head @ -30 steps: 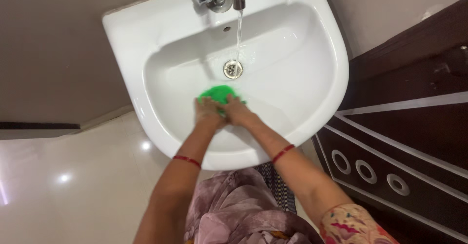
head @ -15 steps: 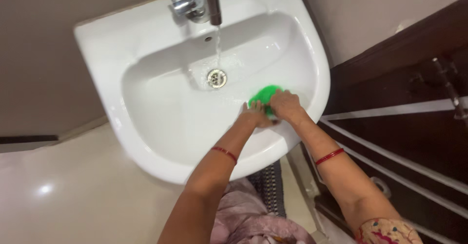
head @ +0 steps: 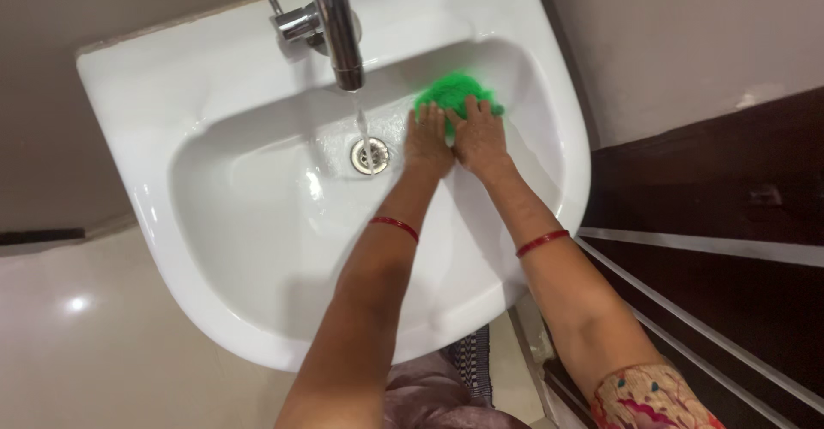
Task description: The person scrubs the basin and the faucet of a white pedestal sink using a green sponge, moving the sponge across all inner surfaces.
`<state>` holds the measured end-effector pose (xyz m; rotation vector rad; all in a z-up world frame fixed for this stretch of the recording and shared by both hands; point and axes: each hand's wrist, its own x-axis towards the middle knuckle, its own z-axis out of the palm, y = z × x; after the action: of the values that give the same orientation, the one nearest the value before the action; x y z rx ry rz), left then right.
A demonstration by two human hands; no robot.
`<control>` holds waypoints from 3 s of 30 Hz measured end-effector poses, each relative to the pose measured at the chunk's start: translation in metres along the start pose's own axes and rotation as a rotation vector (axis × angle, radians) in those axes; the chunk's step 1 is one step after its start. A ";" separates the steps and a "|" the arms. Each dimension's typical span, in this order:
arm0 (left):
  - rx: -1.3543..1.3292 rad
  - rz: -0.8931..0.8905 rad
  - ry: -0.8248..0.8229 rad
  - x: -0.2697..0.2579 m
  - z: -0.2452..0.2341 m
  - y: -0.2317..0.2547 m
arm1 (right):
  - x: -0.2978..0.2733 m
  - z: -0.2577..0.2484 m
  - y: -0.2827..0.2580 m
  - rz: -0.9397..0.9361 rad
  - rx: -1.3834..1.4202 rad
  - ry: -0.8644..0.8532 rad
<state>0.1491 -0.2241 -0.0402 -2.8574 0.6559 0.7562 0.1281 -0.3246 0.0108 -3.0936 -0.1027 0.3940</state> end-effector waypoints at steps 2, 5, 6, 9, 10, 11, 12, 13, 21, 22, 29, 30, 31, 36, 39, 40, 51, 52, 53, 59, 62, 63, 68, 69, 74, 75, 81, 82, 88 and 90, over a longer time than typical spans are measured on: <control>-0.047 -0.038 0.021 0.000 0.006 -0.025 | 0.009 0.003 -0.013 -0.058 -0.066 -0.019; 0.005 -0.090 0.045 -0.016 0.022 -0.054 | 0.020 0.012 -0.037 -0.137 -0.092 -0.052; 0.017 -0.125 0.030 -0.024 0.027 -0.065 | 0.025 0.015 -0.047 -0.159 -0.087 -0.061; 0.064 -0.228 -0.034 -0.050 0.040 -0.100 | 0.035 0.030 -0.087 -0.241 -0.005 -0.153; 0.088 -0.258 -0.069 -0.060 0.043 -0.112 | 0.034 0.036 -0.099 -0.275 0.061 -0.158; 0.112 -0.289 -0.104 -0.071 0.046 -0.122 | 0.029 0.041 -0.113 -0.308 0.128 -0.163; 0.137 -0.320 -0.138 -0.083 0.048 -0.132 | 0.025 0.045 -0.128 -0.341 0.195 -0.165; 0.161 -0.351 -0.172 -0.096 0.049 -0.141 | 0.021 0.048 -0.145 -0.366 0.200 -0.171; 0.048 -0.288 -0.297 -0.151 0.072 -0.167 | -0.033 0.048 -0.205 -0.457 0.142 -0.272; -0.044 -0.268 -0.262 -0.150 0.080 -0.162 | -0.044 0.050 -0.199 -0.437 0.148 -0.291; -0.259 -0.029 -0.254 -0.162 0.098 -0.066 | -0.110 0.051 -0.113 -0.238 0.099 -0.415; -0.244 -0.025 -0.235 -0.163 0.092 -0.049 | -0.114 0.049 -0.095 -0.212 0.071 -0.382; -0.245 0.003 -0.253 -0.161 0.085 -0.034 | -0.116 0.047 -0.076 -0.186 0.043 -0.350; -0.120 0.090 -0.156 -0.131 0.064 0.014 | -0.104 0.039 -0.020 -0.044 -0.038 -0.255; -0.045 0.040 -0.108 -0.096 0.052 0.019 | -0.087 0.036 -0.011 -0.057 -0.054 -0.123; -0.037 0.022 -0.106 -0.084 0.048 0.014 | -0.079 0.035 -0.012 -0.074 -0.056 -0.071; 0.152 -0.173 -0.137 -0.051 0.047 -0.089 | 0.015 0.039 -0.078 -0.198 0.056 -0.190; 0.265 -0.200 -0.184 -0.057 0.047 -0.102 | 0.019 0.043 -0.090 -0.217 0.081 -0.198; 0.378 -0.227 -0.233 -0.064 0.048 -0.114 | 0.021 0.048 -0.103 -0.257 0.092 -0.196; 0.022 -0.296 -0.184 -0.125 0.054 -0.172 | 0.013 0.064 -0.182 -0.425 0.171 -0.205; 0.008 -0.313 -0.174 -0.146 0.053 -0.177 | -0.010 0.060 -0.198 -0.440 0.176 -0.255; -0.054 -0.281 -0.195 -0.153 0.052 -0.177 | -0.018 0.056 -0.200 -0.422 0.172 -0.288; -0.215 -0.174 -0.203 -0.176 0.061 -0.139 | -0.069 0.024 -0.191 -0.305 0.171 -0.397; -0.269 -0.171 -0.179 -0.179 0.064 -0.127 | -0.078 0.014 -0.185 -0.282 0.133 -0.438; -0.099 0.027 -0.250 -0.175 0.070 -0.055 | -0.103 -0.003 -0.129 -0.121 -0.055 -0.455; -0.150 0.035 -0.213 -0.171 0.072 -0.043 | -0.101 0.003 -0.110 -0.083 -0.043 -0.422; -0.104 0.119 -0.098 -0.113 0.062 0.009 | -0.081 0.024 -0.033 0.090 0.071 -0.229; -0.082 0.118 -0.084 -0.100 0.058 0.012 | -0.072 0.022 -0.030 0.132 0.058 -0.263; 0.049 0.053 -0.004 -0.035 0.030 -0.008 | -0.015 0.025 -0.027 0.120 0.071 -0.007; 0.043 0.013 0.010 -0.022 0.019 -0.021 | 0.003 0.021 -0.032 0.115 0.126 -0.003</control>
<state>0.1322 -0.1930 -0.0462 -2.8225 0.6847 0.7203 0.1240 -0.2925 -0.0090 -2.9829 0.0973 0.3917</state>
